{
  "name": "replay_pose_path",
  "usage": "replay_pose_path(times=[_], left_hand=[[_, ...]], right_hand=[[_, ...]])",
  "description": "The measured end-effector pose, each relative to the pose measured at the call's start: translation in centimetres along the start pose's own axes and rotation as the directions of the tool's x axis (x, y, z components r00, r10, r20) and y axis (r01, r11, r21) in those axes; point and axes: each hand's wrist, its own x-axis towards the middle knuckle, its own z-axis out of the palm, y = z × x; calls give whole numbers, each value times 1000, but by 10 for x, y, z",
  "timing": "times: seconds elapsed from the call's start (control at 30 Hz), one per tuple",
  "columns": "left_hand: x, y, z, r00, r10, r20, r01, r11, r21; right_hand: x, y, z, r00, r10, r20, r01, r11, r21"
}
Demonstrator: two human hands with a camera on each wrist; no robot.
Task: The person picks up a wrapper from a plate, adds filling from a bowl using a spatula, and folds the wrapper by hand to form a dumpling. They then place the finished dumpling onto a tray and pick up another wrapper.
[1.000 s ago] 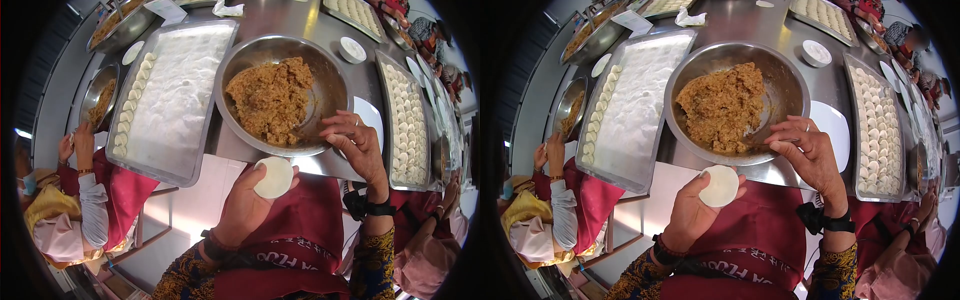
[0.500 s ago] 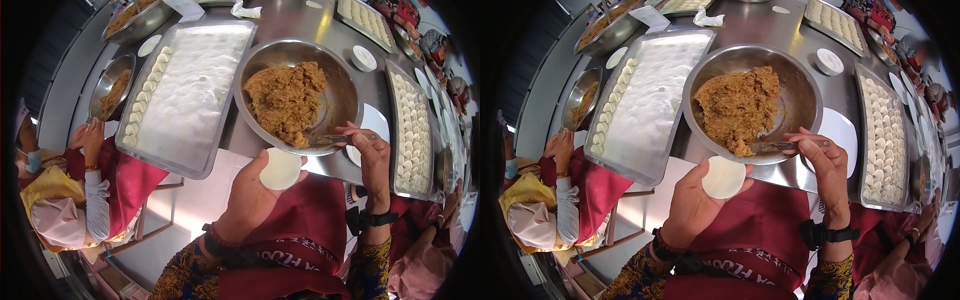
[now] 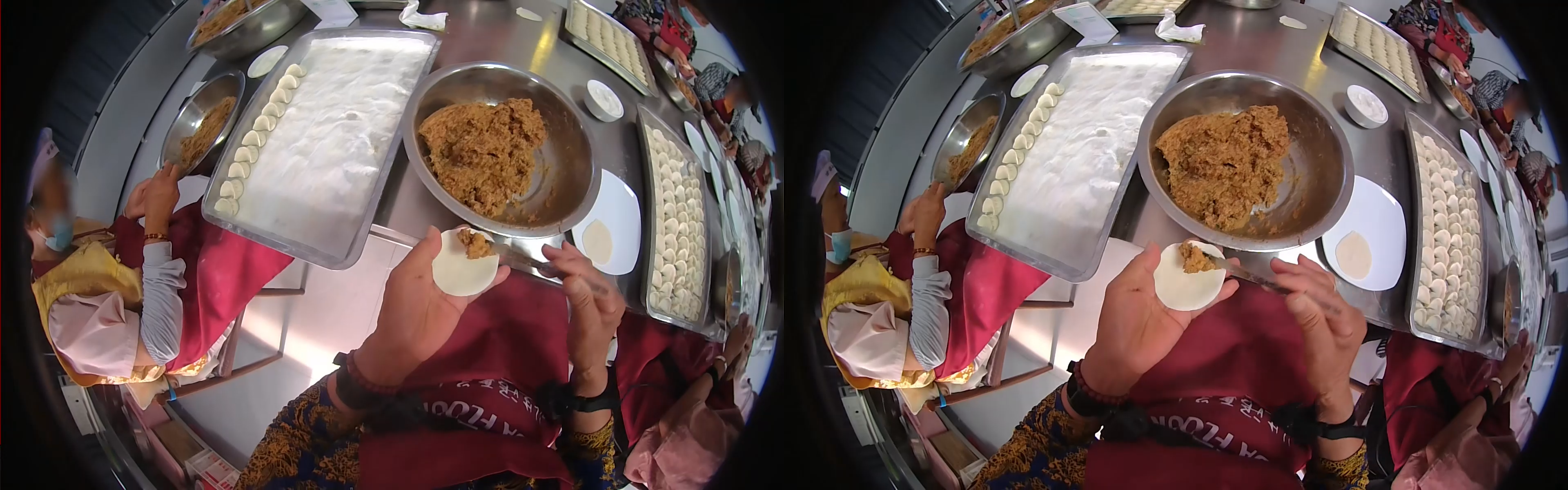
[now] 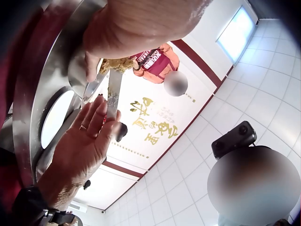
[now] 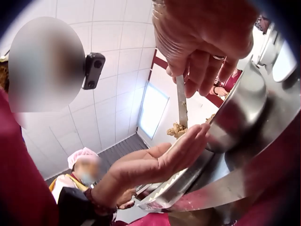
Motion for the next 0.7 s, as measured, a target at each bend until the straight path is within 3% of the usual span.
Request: replay_pose_path(times=[0.1,0.17,0.2,0.27,0.53,0.7], left_hand=[[-1,0,-6,998,-11,55,9,999,46],[-2,-1,-6,1000,17,18,-17,999,39],[-3,-1,-6,1000,19,17,-20,999,39],[-5,-1,-6,999,31,8,-32,998,54],[-5,-3,-12,999,47,-27,-46,999,29],[-5,1,-16,996,81,-46,-80,997,25]], right_hand=[[-12,-8,7,985,-157,75,169,965,-202],[-20,-11,11,943,-283,178,331,860,-387],[-23,-11,13,942,-284,179,333,861,-385],[-29,-9,18,855,-441,272,518,702,-489],[-39,-17,15,850,-405,337,525,707,-474],[-43,-19,7,908,-370,195,417,835,-358]])
